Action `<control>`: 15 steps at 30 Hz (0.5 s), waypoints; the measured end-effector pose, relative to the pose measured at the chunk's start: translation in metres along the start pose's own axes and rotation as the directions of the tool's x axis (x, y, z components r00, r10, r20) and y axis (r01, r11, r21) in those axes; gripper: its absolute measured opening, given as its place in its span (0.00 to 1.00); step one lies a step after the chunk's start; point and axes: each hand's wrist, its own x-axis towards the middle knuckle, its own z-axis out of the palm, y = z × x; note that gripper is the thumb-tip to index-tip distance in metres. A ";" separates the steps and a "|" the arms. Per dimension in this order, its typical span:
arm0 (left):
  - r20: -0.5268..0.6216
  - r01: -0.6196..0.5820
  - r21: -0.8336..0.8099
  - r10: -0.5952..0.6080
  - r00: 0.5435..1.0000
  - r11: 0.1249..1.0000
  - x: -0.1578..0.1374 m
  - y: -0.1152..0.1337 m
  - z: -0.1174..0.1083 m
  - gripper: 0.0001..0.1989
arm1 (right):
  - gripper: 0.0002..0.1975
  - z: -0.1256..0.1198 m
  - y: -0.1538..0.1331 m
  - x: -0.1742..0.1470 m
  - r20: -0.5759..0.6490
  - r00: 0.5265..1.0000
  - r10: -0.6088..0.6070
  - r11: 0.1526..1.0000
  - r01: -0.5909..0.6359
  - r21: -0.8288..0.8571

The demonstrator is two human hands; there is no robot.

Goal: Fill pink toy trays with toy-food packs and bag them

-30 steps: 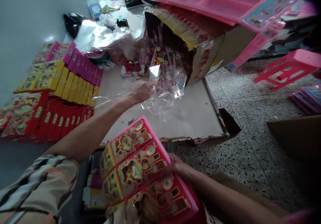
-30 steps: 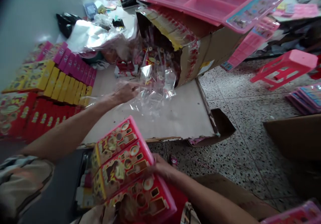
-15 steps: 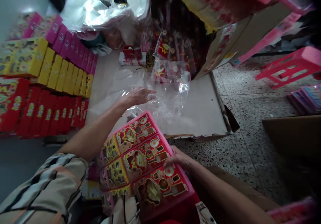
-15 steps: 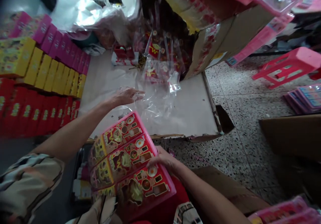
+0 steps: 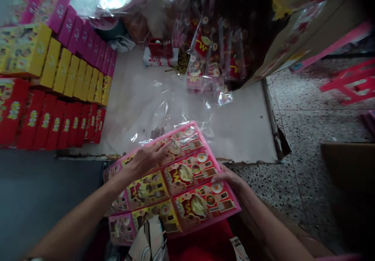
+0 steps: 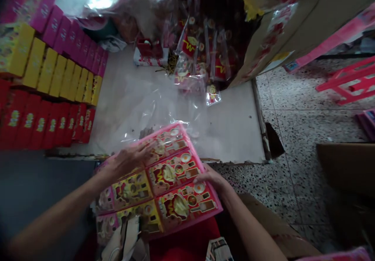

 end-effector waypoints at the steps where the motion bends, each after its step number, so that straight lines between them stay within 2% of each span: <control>1: 0.018 -0.014 -0.020 0.014 1.000 1.000 -0.015 0.006 0.011 0.31 | 0.34 -0.013 0.000 -0.008 -0.048 0.999 0.014 1.000 -0.014 0.013; 3: 0.042 -0.047 -0.080 0.050 0.998 0.996 -0.040 0.019 0.030 0.35 | 0.33 -0.041 0.002 -0.023 -0.185 0.982 0.025 0.999 -0.021 0.025; 5: 0.038 -0.074 -0.169 0.082 0.996 0.983 -0.058 0.034 0.041 0.37 | 0.32 -0.069 0.007 -0.034 -0.336 0.941 0.030 0.999 -0.032 0.000; 9: 0.016 -0.045 -0.350 0.054 0.998 0.936 -0.073 0.048 0.045 0.28 | 0.29 -0.115 0.027 -0.052 -0.534 0.845 0.016 0.995 -0.065 -0.072; 11: -0.017 0.025 -0.403 -0.035 0.999 0.915 -0.073 0.038 0.042 0.19 | 0.27 -0.130 0.040 -0.062 -0.569 0.822 0.002 0.994 -0.064 -0.089; 12: -0.068 0.130 -0.403 -0.171 0.983 0.906 -0.070 0.029 0.040 0.15 | 0.26 -0.136 0.046 -0.067 -0.575 0.818 0.003 0.992 -0.077 -0.104; 13: -0.140 0.284 -0.386 -0.360 0.922 0.878 -0.067 0.016 0.038 0.14 | 0.25 -0.139 0.051 -0.072 -0.585 0.811 -0.014 0.985 -0.089 -0.147; 14: -0.228 0.464 -0.363 -0.560 0.796 0.808 -0.063 0.000 0.035 0.16 | 0.24 -0.141 0.055 -0.076 -0.599 0.799 -0.053 0.972 -0.096 -0.214; 15: -0.312 0.629 -0.347 -0.719 0.621 0.695 -0.058 -0.017 0.033 0.19 | 0.23 -0.142 0.057 -0.080 -0.610 0.785 -0.110 0.951 -0.095 -0.294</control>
